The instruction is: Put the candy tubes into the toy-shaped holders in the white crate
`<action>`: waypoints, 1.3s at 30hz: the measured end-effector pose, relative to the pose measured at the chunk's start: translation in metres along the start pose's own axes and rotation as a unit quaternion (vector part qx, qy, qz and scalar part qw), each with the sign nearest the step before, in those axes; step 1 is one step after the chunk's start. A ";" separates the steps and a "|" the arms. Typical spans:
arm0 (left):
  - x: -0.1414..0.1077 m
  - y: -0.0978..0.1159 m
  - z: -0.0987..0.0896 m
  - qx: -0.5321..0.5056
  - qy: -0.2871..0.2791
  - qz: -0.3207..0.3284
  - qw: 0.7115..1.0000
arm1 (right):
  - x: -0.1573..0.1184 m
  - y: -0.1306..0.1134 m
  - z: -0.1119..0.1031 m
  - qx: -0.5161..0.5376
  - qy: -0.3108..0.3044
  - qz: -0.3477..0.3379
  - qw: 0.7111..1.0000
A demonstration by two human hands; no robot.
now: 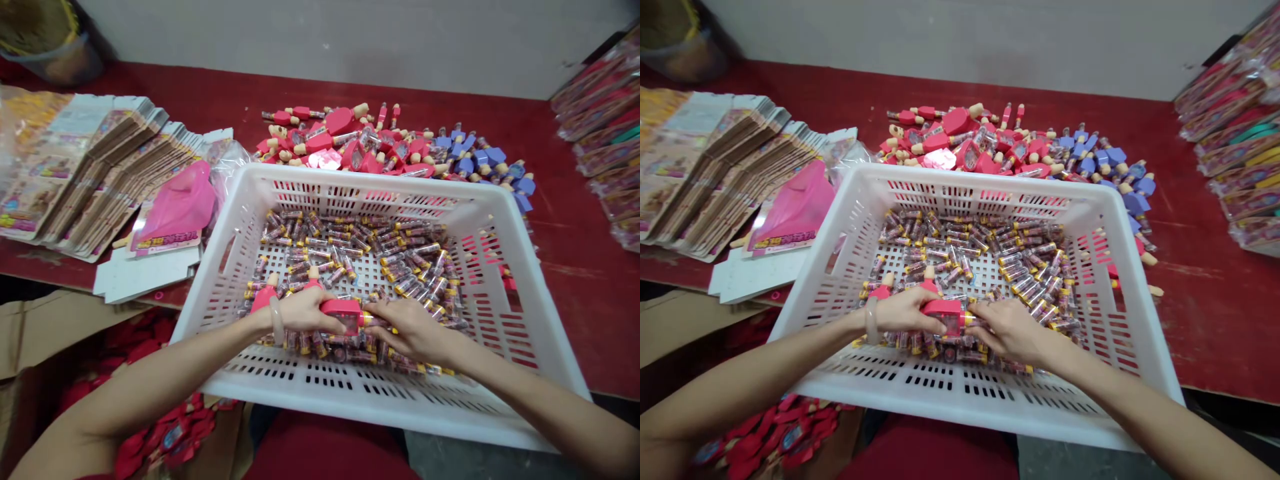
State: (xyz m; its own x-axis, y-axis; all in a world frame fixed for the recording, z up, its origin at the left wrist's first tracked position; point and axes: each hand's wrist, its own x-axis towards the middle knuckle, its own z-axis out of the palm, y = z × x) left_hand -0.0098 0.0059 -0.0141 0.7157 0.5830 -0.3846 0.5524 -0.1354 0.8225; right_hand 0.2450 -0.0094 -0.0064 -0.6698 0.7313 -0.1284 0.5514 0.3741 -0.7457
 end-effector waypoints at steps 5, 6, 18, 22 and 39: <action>-0.001 0.009 -0.004 0.292 0.107 0.155 0.938 | -0.003 0.004 0.023 0.430 -0.131 0.214 0.868; 0.001 0.011 -0.009 0.324 0.134 0.161 0.923 | -0.001 0.006 0.024 0.481 -0.142 0.237 0.832; 0.026 -0.053 0.006 0.425 0.063 -0.047 0.902 | 0.128 0.020 -0.095 0.059 0.142 0.234 0.960; 0.025 -0.044 0.002 0.404 0.048 -0.074 0.911 | 0.129 0.038 -0.004 -0.128 0.028 0.306 0.943; -0.004 0.021 -0.014 0.001 0.089 0.002 0.996 | 0.013 0.007 -0.001 -0.030 0.060 0.008 0.998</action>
State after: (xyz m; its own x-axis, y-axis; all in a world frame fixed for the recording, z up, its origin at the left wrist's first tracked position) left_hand -0.0071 0.0118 0.0110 0.6310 0.7153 -0.3003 0.5507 -0.1403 0.8228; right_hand 0.2406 0.0033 -0.0133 -0.5982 0.7993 -0.0571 0.5927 0.3933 -0.7028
